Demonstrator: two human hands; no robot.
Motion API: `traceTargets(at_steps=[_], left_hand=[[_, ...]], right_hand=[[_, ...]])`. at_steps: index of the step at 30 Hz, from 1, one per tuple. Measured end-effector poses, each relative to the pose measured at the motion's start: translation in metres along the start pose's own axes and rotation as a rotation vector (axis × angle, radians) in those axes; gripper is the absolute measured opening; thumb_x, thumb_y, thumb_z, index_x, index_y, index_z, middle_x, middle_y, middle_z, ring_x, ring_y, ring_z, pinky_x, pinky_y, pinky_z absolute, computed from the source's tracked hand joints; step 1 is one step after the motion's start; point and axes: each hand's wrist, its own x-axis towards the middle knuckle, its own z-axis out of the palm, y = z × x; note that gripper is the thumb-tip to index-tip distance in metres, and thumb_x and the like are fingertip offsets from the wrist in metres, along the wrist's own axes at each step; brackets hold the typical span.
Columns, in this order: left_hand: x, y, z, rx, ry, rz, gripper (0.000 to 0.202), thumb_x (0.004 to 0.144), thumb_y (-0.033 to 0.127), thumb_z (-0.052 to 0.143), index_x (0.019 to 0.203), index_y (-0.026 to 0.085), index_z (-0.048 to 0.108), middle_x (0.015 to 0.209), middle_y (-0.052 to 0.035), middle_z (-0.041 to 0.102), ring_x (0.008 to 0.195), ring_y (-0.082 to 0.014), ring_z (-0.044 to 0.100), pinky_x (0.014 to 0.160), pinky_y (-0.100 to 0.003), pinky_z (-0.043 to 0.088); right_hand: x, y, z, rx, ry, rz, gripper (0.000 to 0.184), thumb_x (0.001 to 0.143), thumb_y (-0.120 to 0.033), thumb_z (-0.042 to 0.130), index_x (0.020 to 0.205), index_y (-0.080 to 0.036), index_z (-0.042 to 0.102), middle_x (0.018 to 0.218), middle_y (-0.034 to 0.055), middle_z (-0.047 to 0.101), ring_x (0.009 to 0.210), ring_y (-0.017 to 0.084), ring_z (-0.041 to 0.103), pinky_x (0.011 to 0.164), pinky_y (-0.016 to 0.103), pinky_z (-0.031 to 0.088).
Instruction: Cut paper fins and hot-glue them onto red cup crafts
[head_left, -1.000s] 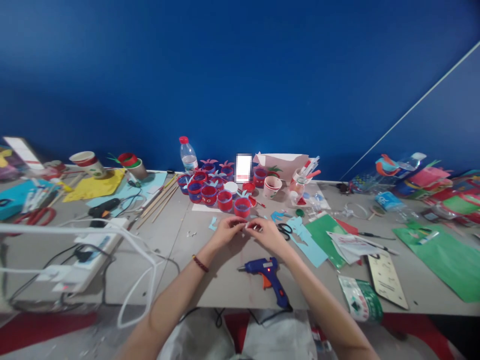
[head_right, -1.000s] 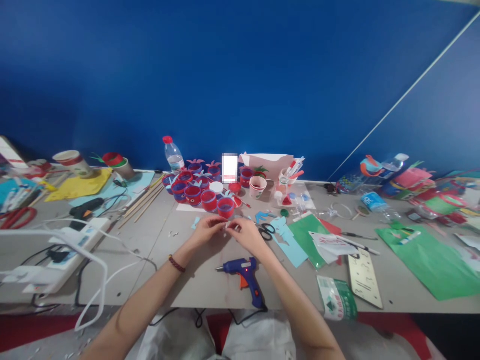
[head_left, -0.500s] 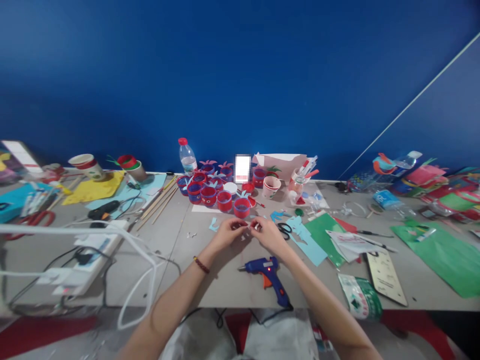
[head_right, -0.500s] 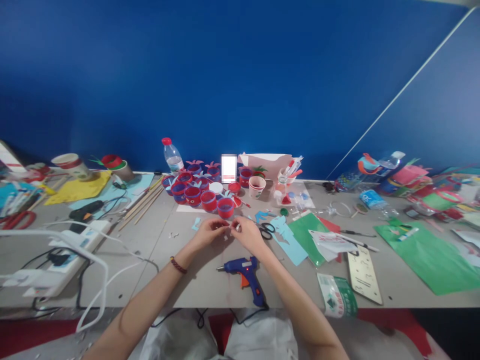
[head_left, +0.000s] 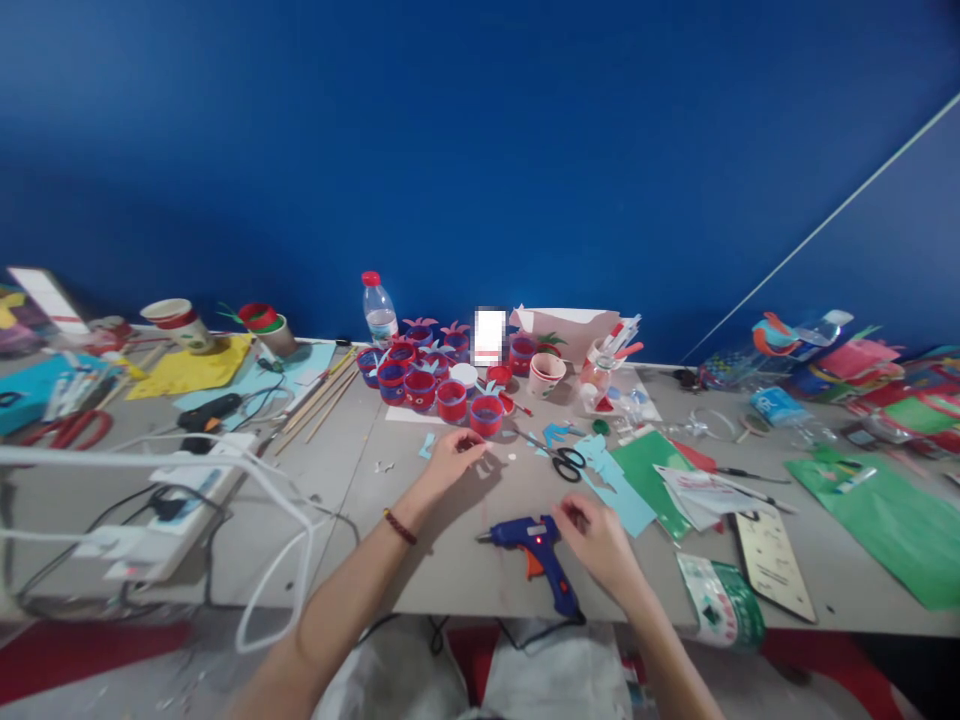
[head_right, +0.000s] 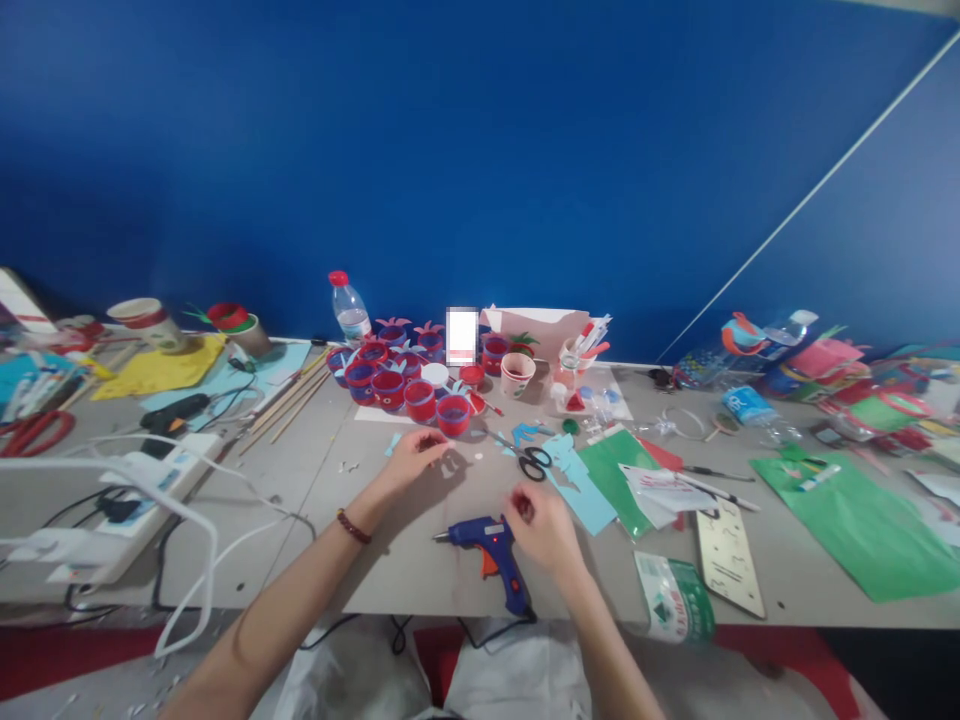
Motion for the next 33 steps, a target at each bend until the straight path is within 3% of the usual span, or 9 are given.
traceTargets(at_steps=[3, 6, 11, 17, 21, 25, 29, 33], left_hand=[[0.0, 0.0, 0.002, -0.033, -0.006, -0.024, 0.028, 0.064, 0.04, 0.073, 0.071, 0.015, 0.064, 0.061, 0.0001, 0.059, 0.052, -0.0096, 0.049, 0.05, -0.022, 0.038], [0.0, 0.0, 0.003, -0.046, -0.005, -0.042, 0.029, 0.063, 0.041, 0.074, 0.071, 0.015, 0.064, 0.063, -0.0004, 0.06, 0.053, -0.0099, 0.05, 0.051, -0.023, 0.038], [0.0, 0.002, 0.001, -0.036, 0.002, -0.033, 0.027, 0.063, 0.039, 0.073, 0.071, 0.014, 0.064, 0.06, 0.0002, 0.059, 0.052, -0.0098, 0.049, 0.051, -0.023, 0.038], [0.0, 0.004, 0.0, -0.047, 0.031, -0.053, 0.026, 0.062, 0.038, 0.074, 0.071, 0.015, 0.065, 0.059, 0.0002, 0.059, 0.052, -0.01, 0.048, 0.049, -0.022, 0.037], [0.0, 0.005, -0.001, -0.06, 0.032, -0.055, 0.028, 0.062, 0.039, 0.074, 0.072, 0.015, 0.065, 0.06, -0.0002, 0.059, 0.051, -0.0096, 0.047, 0.048, -0.022, 0.036], [0.002, 0.002, -0.002, -0.063, 0.036, -0.04, 0.029, 0.063, 0.042, 0.074, 0.072, 0.015, 0.066, 0.06, 0.0004, 0.058, 0.051, -0.0095, 0.047, 0.049, -0.023, 0.036], [0.002, 0.003, -0.003, -0.061, 0.064, -0.046, 0.029, 0.062, 0.042, 0.075, 0.07, 0.015, 0.065, 0.056, 0.0022, 0.055, 0.048, -0.0085, 0.046, 0.047, -0.022, 0.033], [0.002, 0.007, -0.002, -0.103, 0.068, -0.064, 0.029, 0.061, 0.042, 0.075, 0.068, 0.016, 0.064, 0.054, 0.0035, 0.053, 0.046, -0.0074, 0.044, 0.047, -0.022, 0.033]], right_hand=[[-0.03, 0.022, 0.005, -0.067, -0.109, 0.088, 0.036, 0.084, -0.047, 0.051, 0.058, -0.022, 0.05, 0.052, 0.0008, 0.052, 0.05, 0.016, 0.048, 0.052, 0.027, 0.033], [-0.046, 0.029, 0.014, -0.192, -0.197, 0.141, 0.036, 0.081, -0.052, 0.055, 0.061, -0.022, 0.051, 0.059, 0.0015, 0.058, 0.058, 0.017, 0.053, 0.055, 0.026, 0.032], [-0.042, 0.013, 0.016, -0.319, -0.319, 0.189, 0.035, 0.072, -0.056, 0.065, 0.071, -0.022, 0.058, 0.07, 0.0041, 0.066, 0.065, 0.019, 0.058, 0.055, 0.026, 0.026], [-0.039, 0.009, 0.011, -0.202, -0.359, 0.206, 0.029, 0.074, -0.048, 0.065, 0.068, -0.021, 0.058, 0.063, 0.0028, 0.063, 0.056, 0.016, 0.054, 0.052, 0.026, 0.025], [-0.043, 0.019, 0.01, 0.012, -0.317, 0.257, 0.029, 0.076, -0.046, 0.062, 0.065, -0.02, 0.058, 0.057, 0.0006, 0.058, 0.053, 0.014, 0.05, 0.051, 0.026, 0.028], [-0.044, 0.027, 0.01, 0.441, -0.343, 0.4, 0.036, 0.069, -0.053, 0.068, 0.074, -0.017, 0.062, 0.063, 0.001, 0.061, 0.056, 0.014, 0.053, 0.052, 0.024, 0.035], [-0.046, 0.029, 0.01, 0.815, -0.372, 0.561, 0.045, 0.065, -0.056, 0.072, 0.085, -0.017, 0.062, 0.065, 0.0004, 0.06, 0.048, 0.009, 0.045, 0.045, 0.021, 0.031], [-0.041, 0.028, 0.018, 1.08, -0.285, 0.625, 0.04, 0.062, -0.048, 0.076, 0.083, -0.019, 0.058, 0.065, 0.0004, 0.059, 0.047, 0.008, 0.045, 0.043, 0.02, 0.032]])
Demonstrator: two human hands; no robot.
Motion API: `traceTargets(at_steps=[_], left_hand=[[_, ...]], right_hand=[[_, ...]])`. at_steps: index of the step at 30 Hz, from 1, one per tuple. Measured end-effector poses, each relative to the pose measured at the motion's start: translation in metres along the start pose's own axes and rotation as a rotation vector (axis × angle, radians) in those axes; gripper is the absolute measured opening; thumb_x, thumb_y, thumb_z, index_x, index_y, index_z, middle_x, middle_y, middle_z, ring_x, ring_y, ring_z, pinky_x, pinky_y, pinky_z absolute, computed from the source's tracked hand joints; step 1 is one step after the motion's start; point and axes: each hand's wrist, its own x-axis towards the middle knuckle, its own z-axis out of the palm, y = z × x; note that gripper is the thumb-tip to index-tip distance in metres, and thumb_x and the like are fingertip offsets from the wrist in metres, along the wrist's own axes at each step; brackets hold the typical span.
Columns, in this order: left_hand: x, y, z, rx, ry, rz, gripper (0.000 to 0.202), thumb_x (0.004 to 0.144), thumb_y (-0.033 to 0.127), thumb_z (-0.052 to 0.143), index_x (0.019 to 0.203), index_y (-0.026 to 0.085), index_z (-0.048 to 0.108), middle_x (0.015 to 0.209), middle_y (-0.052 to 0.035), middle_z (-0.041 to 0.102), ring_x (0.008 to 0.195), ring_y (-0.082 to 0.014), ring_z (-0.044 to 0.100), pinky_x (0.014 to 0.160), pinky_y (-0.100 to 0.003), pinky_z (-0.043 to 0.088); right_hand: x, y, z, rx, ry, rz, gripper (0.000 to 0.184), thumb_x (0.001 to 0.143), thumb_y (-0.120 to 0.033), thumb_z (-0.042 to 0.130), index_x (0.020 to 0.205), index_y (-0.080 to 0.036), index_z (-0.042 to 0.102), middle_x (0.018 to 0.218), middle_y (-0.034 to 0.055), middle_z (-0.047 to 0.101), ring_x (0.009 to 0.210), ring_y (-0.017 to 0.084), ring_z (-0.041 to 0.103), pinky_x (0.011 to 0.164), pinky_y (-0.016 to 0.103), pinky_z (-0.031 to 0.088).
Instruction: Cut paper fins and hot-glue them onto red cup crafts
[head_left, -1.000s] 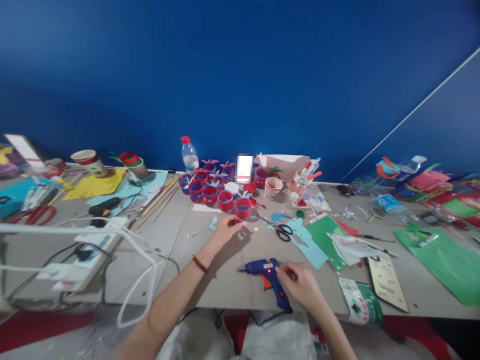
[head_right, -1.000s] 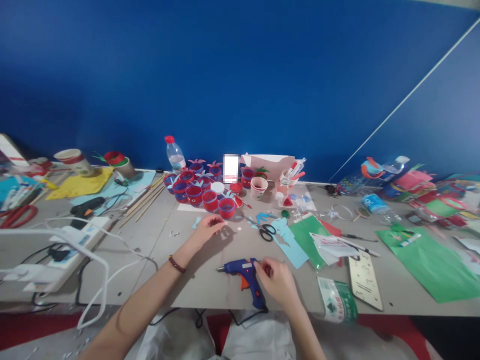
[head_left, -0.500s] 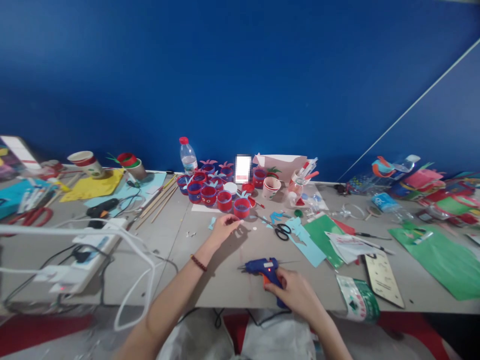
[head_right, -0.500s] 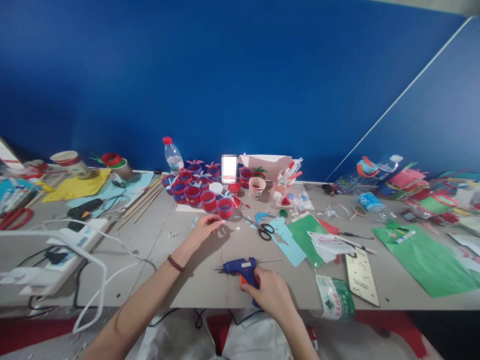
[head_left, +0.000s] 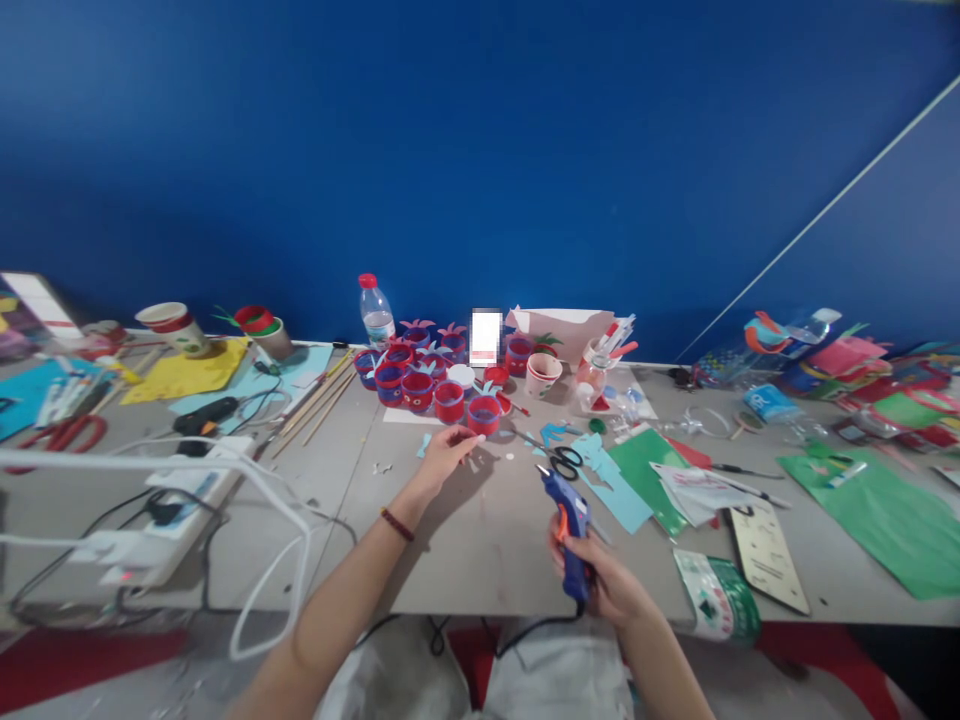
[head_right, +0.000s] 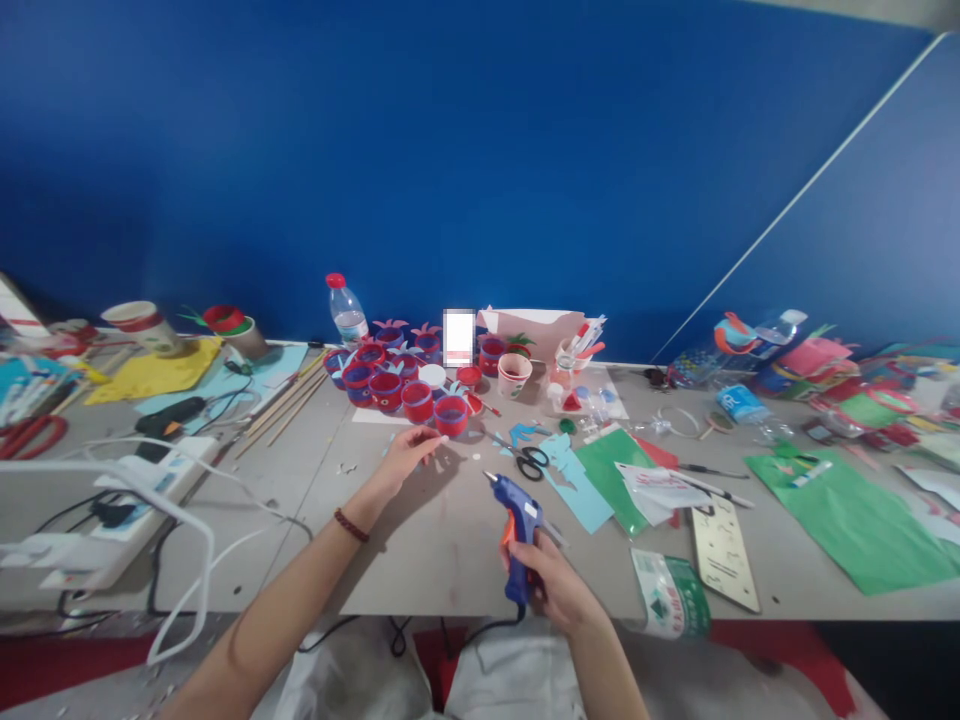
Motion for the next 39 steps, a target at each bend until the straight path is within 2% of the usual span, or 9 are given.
traceTargets(at_steps=[3, 6, 10, 12, 17, 24, 29, 39], left_hand=[[0.001, 0.0, 0.0, -0.025, 0.002, -0.011, 0.031, 0.059, 0.043, 0.076, 0.067, 0.016, 0.064, 0.053, 0.0042, 0.052, 0.045, -0.007, 0.044, 0.047, -0.022, 0.032], [0.002, -0.004, -0.001, -0.033, 0.024, -0.012, 0.032, 0.059, 0.044, 0.076, 0.068, 0.016, 0.064, 0.053, 0.0039, 0.053, 0.044, -0.0066, 0.043, 0.046, -0.022, 0.032], [0.004, -0.006, -0.003, -0.026, 0.029, -0.006, 0.03, 0.063, 0.043, 0.074, 0.07, 0.016, 0.066, 0.054, 0.0029, 0.053, 0.045, -0.0072, 0.044, 0.045, -0.021, 0.031], [0.004, -0.005, -0.004, -0.043, 0.026, -0.002, 0.03, 0.062, 0.043, 0.074, 0.071, 0.015, 0.067, 0.054, 0.0027, 0.053, 0.045, -0.0069, 0.043, 0.045, -0.021, 0.031], [0.005, -0.003, -0.003, -0.08, 0.027, -0.037, 0.03, 0.059, 0.041, 0.076, 0.067, 0.014, 0.065, 0.053, 0.0036, 0.051, 0.045, -0.0057, 0.041, 0.046, -0.021, 0.032], [0.001, -0.001, 0.001, -0.119, -0.005, -0.07, 0.029, 0.057, 0.039, 0.078, 0.067, 0.014, 0.068, 0.054, 0.0029, 0.053, 0.046, -0.0062, 0.043, 0.047, -0.021, 0.033], [0.0, 0.0, 0.002, -0.149, 0.006, -0.086, 0.03, 0.054, 0.039, 0.08, 0.064, 0.013, 0.067, 0.053, 0.0024, 0.054, 0.046, -0.006, 0.043, 0.047, -0.021, 0.034], [-0.001, 0.001, -0.001, -0.14, -0.056, -0.075, 0.028, 0.055, 0.036, 0.078, 0.067, 0.012, 0.07, 0.055, 0.0004, 0.057, 0.049, -0.0071, 0.046, 0.048, -0.021, 0.034]], right_hand=[[0.012, -0.006, 0.01, 0.057, 0.056, -0.045, 0.033, 0.06, -0.04, 0.075, 0.076, -0.019, 0.055, 0.057, -0.0024, 0.052, 0.048, 0.01, 0.045, 0.046, 0.021, 0.036], [0.026, -0.022, 0.023, -0.021, 0.106, -0.095, 0.03, 0.06, -0.037, 0.074, 0.074, -0.019, 0.055, 0.056, -0.0024, 0.053, 0.048, 0.01, 0.046, 0.046, 0.022, 0.037], [0.045, -0.043, 0.035, -0.092, -0.008, -0.226, 0.036, 0.065, -0.038, 0.072, 0.092, -0.017, 0.062, 0.062, -0.0005, 0.057, 0.054, 0.011, 0.05, 0.049, 0.022, 0.038], [0.054, -0.046, 0.038, -0.052, -0.035, -0.281, 0.034, 0.067, -0.039, 0.072, 0.092, -0.017, 0.062, 0.06, -0.002, 0.055, 0.052, 0.009, 0.048, 0.048, 0.02, 0.036], [0.07, -0.035, 0.042, 0.043, 0.039, -0.309, 0.031, 0.067, -0.042, 0.07, 0.079, -0.017, 0.058, 0.048, -0.0061, 0.046, 0.043, 0.006, 0.038, 0.043, 0.019, 0.027], [0.071, -0.029, 0.04, -0.078, 0.019, -0.284, 0.041, 0.071, -0.056, 0.064, 0.076, -0.015, 0.06, 0.045, -0.0052, 0.045, 0.039, 0.006, 0.034, 0.04, 0.02, 0.023], [0.069, -0.029, 0.041, -0.109, 0.056, -0.296, 0.042, 0.07, -0.057, 0.064, 0.072, -0.015, 0.061, 0.044, -0.0046, 0.045, 0.039, 0.006, 0.033, 0.04, 0.02, 0.023], [0.067, -0.03, 0.043, -0.132, 0.077, -0.309, 0.042, 0.069, -0.057, 0.065, 0.07, -0.014, 0.064, 0.043, -0.004, 0.046, 0.039, 0.006, 0.034, 0.039, 0.02, 0.023]])
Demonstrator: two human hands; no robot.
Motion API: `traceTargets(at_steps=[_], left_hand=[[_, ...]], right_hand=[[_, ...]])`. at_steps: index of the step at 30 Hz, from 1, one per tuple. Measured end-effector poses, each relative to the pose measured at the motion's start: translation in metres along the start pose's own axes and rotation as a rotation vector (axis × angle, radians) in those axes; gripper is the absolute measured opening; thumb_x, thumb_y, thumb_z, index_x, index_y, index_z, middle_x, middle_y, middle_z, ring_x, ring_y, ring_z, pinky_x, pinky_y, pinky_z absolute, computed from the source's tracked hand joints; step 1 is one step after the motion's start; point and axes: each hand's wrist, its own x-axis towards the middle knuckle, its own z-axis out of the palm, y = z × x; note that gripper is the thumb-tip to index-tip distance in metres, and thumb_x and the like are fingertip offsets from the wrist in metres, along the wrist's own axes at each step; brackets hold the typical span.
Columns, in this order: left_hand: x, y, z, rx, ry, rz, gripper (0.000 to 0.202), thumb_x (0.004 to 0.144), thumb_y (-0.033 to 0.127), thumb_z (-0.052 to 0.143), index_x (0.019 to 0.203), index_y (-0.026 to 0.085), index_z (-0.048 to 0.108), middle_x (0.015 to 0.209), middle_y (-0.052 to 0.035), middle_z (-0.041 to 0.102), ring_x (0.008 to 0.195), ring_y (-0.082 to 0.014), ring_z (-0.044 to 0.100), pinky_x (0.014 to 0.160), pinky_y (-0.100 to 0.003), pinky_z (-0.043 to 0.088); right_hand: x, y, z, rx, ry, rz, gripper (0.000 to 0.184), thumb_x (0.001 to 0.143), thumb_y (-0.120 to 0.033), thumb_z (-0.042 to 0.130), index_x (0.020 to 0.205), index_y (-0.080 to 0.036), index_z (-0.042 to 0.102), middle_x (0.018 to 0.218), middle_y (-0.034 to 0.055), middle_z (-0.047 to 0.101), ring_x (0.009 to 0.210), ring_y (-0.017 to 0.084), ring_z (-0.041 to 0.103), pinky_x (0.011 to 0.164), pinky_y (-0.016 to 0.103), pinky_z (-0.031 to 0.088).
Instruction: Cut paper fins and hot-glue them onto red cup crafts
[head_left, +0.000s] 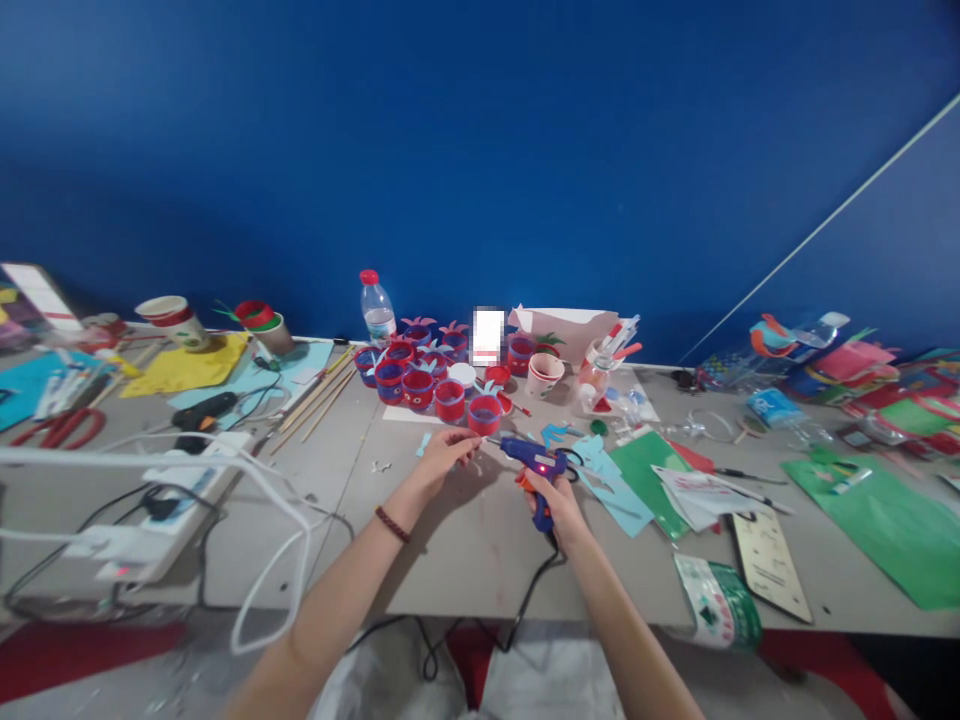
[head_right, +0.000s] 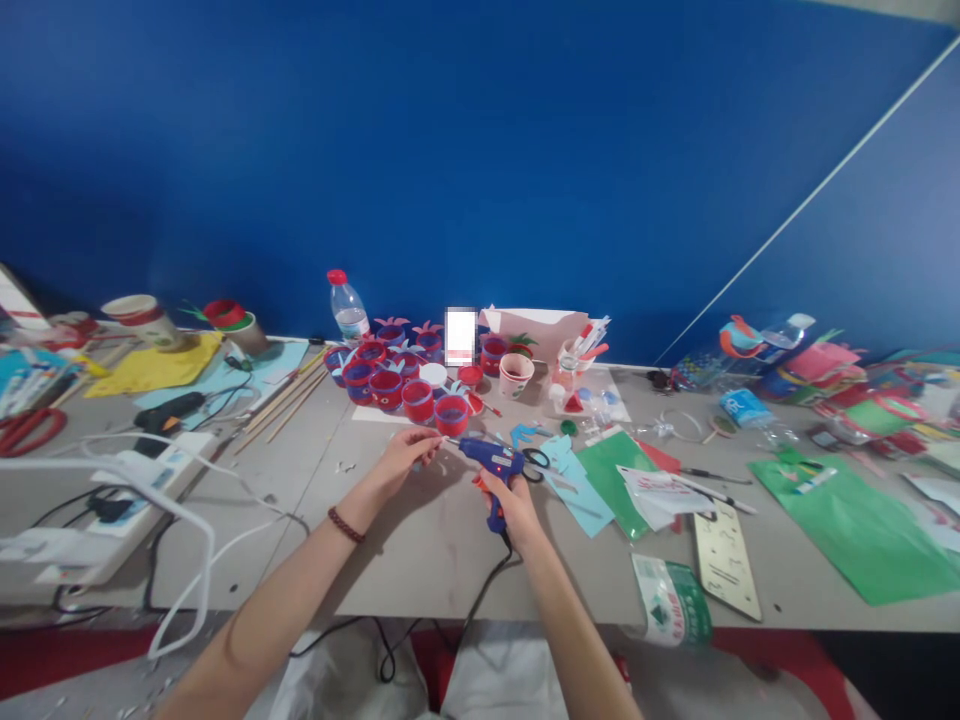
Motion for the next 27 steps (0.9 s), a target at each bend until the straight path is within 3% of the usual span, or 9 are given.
traceTargets(at_steps=[21, 27], left_hand=[[-0.002, 0.0025, 0.0011, -0.1, -0.026, -0.087, 0.031, 0.051, 0.037, 0.081, 0.066, 0.013, 0.068, 0.053, 0.0024, 0.054, 0.048, -0.0053, 0.043, 0.048, -0.019, 0.031], [-0.0022, 0.0025, 0.0009, -0.109, -0.027, -0.094, 0.031, 0.051, 0.036, 0.082, 0.067, 0.012, 0.068, 0.053, 0.0026, 0.053, 0.048, -0.0048, 0.042, 0.047, -0.019, 0.03]], right_hand=[[-0.0002, 0.0068, -0.0013, -0.213, 0.067, -0.067, 0.047, 0.071, -0.06, 0.063, 0.058, -0.015, 0.056, 0.045, -0.0034, 0.044, 0.039, 0.007, 0.036, 0.039, 0.021, 0.031], [-0.0028, 0.0018, 0.0031, -0.345, 0.133, -0.206, 0.042, 0.072, -0.056, 0.062, 0.06, -0.016, 0.056, 0.046, -0.0032, 0.043, 0.042, 0.009, 0.037, 0.04, 0.022, 0.033]])
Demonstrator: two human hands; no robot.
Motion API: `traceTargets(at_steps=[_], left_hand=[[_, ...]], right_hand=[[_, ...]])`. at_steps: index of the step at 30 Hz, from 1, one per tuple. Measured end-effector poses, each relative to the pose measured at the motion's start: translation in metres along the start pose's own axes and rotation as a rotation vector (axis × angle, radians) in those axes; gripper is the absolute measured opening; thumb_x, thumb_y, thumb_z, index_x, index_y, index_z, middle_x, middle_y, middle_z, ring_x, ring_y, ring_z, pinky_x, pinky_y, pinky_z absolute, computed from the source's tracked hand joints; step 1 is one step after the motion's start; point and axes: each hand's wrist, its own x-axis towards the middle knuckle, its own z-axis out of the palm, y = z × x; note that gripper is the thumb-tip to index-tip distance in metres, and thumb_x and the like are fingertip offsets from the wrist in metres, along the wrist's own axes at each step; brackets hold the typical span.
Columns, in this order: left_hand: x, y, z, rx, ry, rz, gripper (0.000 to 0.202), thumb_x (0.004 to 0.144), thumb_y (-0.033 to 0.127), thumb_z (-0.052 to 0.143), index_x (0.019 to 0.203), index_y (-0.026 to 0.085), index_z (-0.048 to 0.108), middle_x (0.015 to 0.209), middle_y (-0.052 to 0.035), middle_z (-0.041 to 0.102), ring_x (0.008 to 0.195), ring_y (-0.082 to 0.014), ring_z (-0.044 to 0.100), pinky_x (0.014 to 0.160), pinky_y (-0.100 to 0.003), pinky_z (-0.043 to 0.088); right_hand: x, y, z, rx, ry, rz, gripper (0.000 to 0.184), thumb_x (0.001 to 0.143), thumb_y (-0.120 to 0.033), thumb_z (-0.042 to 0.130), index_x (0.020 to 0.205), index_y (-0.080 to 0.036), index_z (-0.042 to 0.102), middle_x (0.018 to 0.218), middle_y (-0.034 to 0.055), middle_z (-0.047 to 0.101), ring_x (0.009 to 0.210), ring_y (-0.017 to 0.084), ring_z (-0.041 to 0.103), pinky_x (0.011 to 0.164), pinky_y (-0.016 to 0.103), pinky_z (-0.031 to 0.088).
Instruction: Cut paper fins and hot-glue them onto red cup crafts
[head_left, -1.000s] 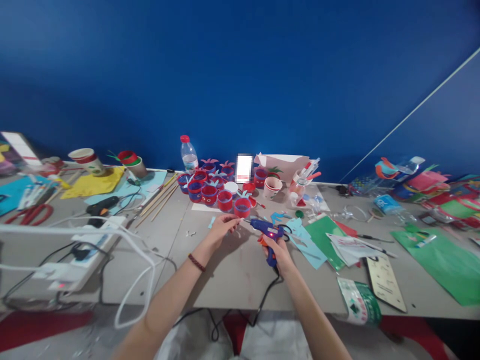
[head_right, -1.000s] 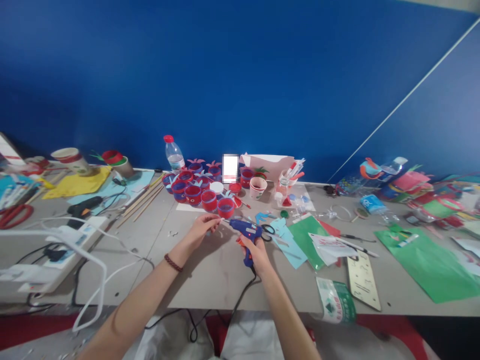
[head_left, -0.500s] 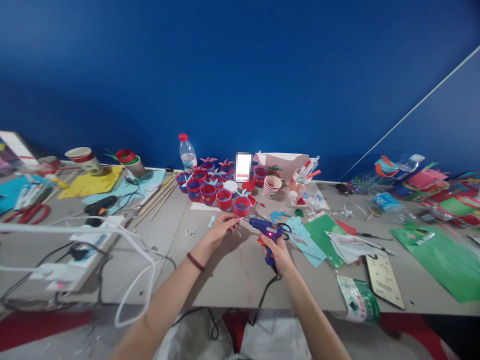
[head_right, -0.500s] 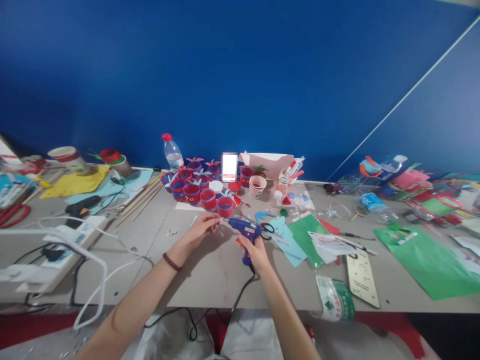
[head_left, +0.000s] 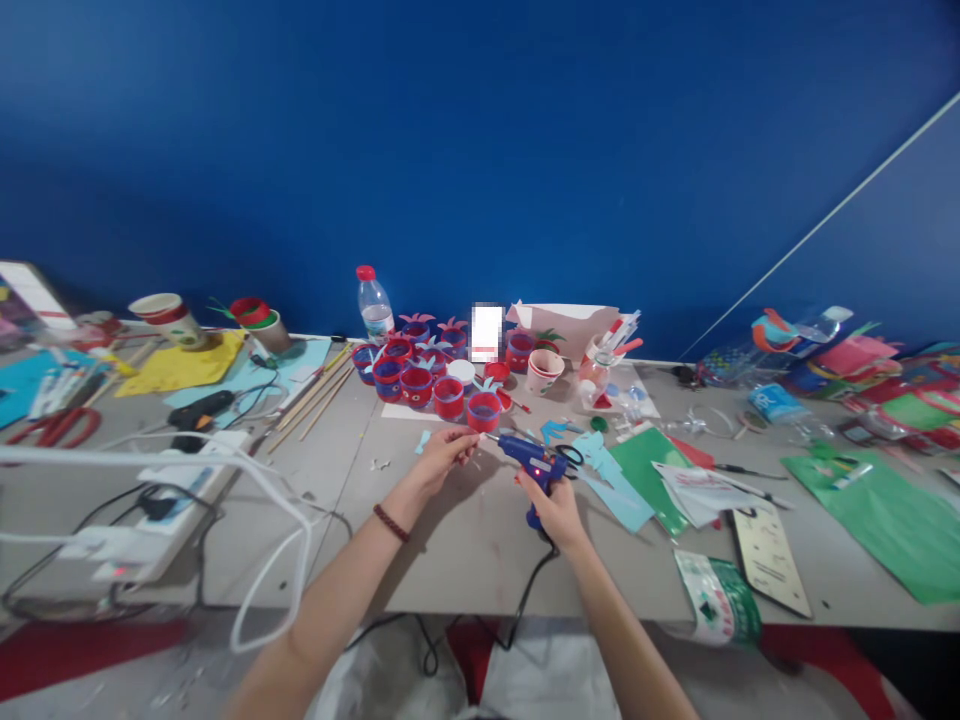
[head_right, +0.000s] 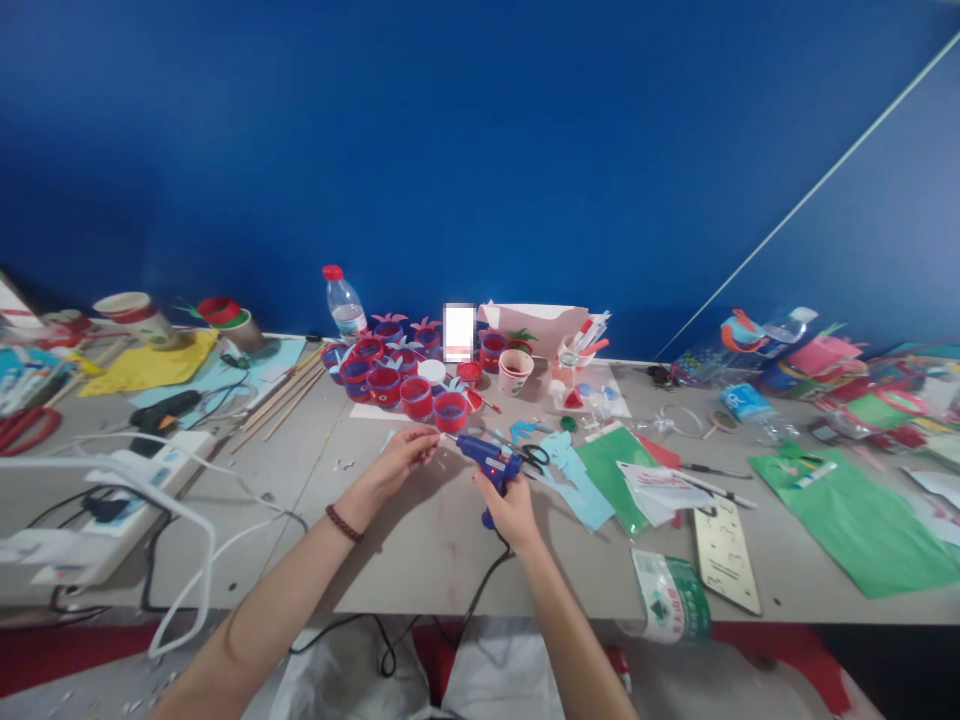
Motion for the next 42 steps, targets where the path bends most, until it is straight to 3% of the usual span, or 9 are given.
traceTargets(at_steps=[8, 12, 19, 23, 29, 42], left_hand=[[0.005, -0.007, -0.002, -0.003, -0.002, 0.003, 0.031, 0.054, 0.038, 0.081, 0.066, 0.012, 0.067, 0.053, 0.0029, 0.052, 0.047, -0.0046, 0.041, 0.047, -0.02, 0.03], [0.007, -0.008, -0.005, -0.018, -0.005, -0.007, 0.033, 0.053, 0.037, 0.082, 0.068, 0.012, 0.069, 0.053, 0.0027, 0.052, 0.047, -0.0048, 0.041, 0.047, -0.02, 0.03], [0.006, -0.004, -0.006, 0.026, 0.04, 0.075, 0.037, 0.055, 0.044, 0.08, 0.072, 0.013, 0.07, 0.054, 0.0031, 0.051, 0.046, -0.005, 0.04, 0.046, -0.021, 0.03], [0.004, 0.0, -0.002, 0.104, 0.081, 0.128, 0.033, 0.056, 0.043, 0.079, 0.067, 0.013, 0.069, 0.051, 0.004, 0.05, 0.046, -0.0055, 0.04, 0.045, -0.021, 0.029], [-0.002, 0.006, 0.004, 0.14, 0.084, 0.13, 0.032, 0.055, 0.042, 0.079, 0.065, 0.014, 0.067, 0.05, 0.0041, 0.05, 0.046, -0.0064, 0.041, 0.047, -0.022, 0.03], [-0.001, 0.002, 0.002, 0.14, 0.077, 0.14, 0.034, 0.054, 0.044, 0.08, 0.069, 0.015, 0.07, 0.053, 0.0031, 0.053, 0.049, -0.0074, 0.042, 0.048, -0.022, 0.032]], right_hand=[[-0.003, 0.006, 0.0, -0.266, 0.05, -0.229, 0.029, 0.081, -0.043, 0.055, 0.067, -0.018, 0.057, 0.048, -0.0019, 0.047, 0.045, 0.012, 0.043, 0.046, 0.025, 0.038], [-0.003, 0.006, 0.0, -0.379, 0.058, -0.303, 0.032, 0.08, -0.044, 0.055, 0.059, -0.019, 0.056, 0.046, 0.0002, 0.049, 0.044, 0.015, 0.046, 0.049, 0.028, 0.04], [-0.003, 0.005, -0.001, -0.273, 0.071, -0.228, 0.028, 0.075, -0.045, 0.063, 0.063, -0.02, 0.062, 0.052, 0.0027, 0.056, 0.053, 0.019, 0.051, 0.056, 0.03, 0.045], [-0.004, 0.008, -0.001, -0.132, 0.038, -0.122, 0.029, 0.078, -0.046, 0.061, 0.072, -0.018, 0.064, 0.053, 0.0022, 0.055, 0.054, 0.017, 0.051, 0.052, 0.028, 0.044], [-0.005, 0.008, 0.001, -0.035, -0.011, -0.049, 0.032, 0.077, -0.049, 0.062, 0.071, -0.017, 0.061, 0.05, -0.0002, 0.049, 0.045, 0.012, 0.044, 0.043, 0.025, 0.038], [-0.005, 0.004, 0.0, -0.118, -0.025, -0.103, 0.032, 0.08, -0.047, 0.058, 0.064, -0.02, 0.054, 0.046, -0.0024, 0.042, 0.042, 0.012, 0.041, 0.041, 0.024, 0.035]])
